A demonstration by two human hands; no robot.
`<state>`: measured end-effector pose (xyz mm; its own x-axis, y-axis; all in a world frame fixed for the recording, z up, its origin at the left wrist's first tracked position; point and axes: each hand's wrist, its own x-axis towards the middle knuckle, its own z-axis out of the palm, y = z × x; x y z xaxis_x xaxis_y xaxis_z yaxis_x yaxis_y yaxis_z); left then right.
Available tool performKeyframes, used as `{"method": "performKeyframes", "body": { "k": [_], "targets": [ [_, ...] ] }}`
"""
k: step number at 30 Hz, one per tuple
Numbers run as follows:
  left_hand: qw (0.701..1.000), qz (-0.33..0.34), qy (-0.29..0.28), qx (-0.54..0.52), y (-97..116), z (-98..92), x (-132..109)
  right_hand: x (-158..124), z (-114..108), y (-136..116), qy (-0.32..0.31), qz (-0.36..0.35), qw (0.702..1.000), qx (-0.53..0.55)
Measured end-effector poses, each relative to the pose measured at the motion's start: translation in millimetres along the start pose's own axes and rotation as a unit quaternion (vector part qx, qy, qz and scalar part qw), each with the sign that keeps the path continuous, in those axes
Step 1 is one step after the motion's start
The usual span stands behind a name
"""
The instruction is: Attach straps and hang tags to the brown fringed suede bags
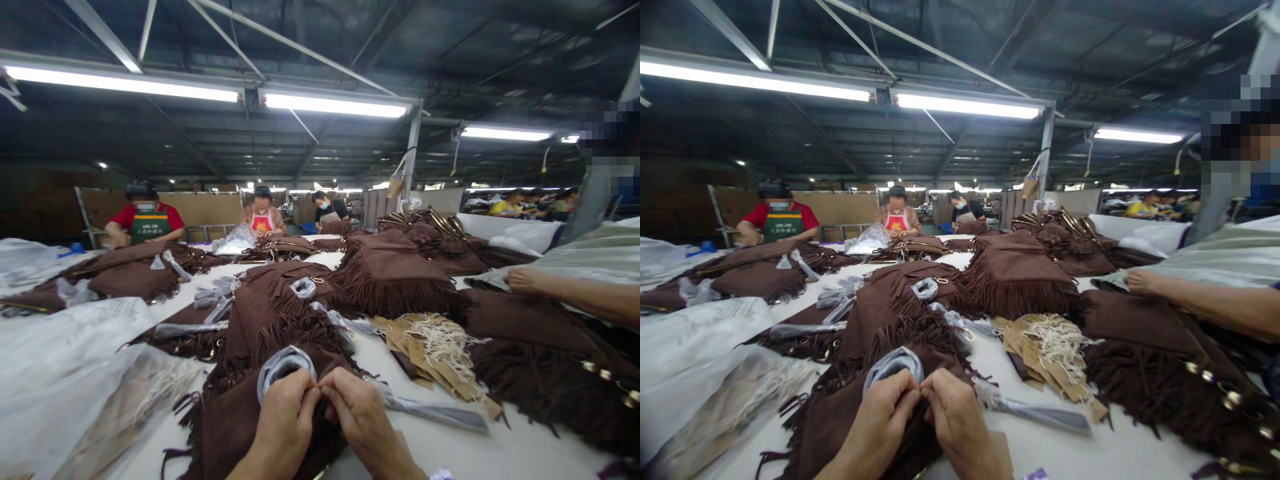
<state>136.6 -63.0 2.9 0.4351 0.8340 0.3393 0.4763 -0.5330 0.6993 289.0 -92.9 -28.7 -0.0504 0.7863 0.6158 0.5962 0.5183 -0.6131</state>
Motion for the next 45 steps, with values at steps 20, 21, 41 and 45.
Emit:
{"method": "performKeyframes", "body": {
  "k": [20, 21, 41, 45],
  "targets": [
    [0.996, -0.024, 0.009, 0.091, -16, -50.6, 22, 4, -5, 10, 0.124, 0.155, 0.963, 0.182],
    [0.986, -0.035, 0.000, 0.160, -22, -54.4, 22, 4, -7, 10, 0.114, 0.161, 0.962, 0.187],
    [0.962, 0.087, -0.171, 0.192, 43, -51.7, -36, -20, -81, -37, 0.071, 0.233, 0.961, 0.127],
    [0.912, 0.031, -0.251, 0.322, 10, -47.9, -44, -52, -84, -22, 0.105, 0.323, 0.907, 0.248]
  ]
}}
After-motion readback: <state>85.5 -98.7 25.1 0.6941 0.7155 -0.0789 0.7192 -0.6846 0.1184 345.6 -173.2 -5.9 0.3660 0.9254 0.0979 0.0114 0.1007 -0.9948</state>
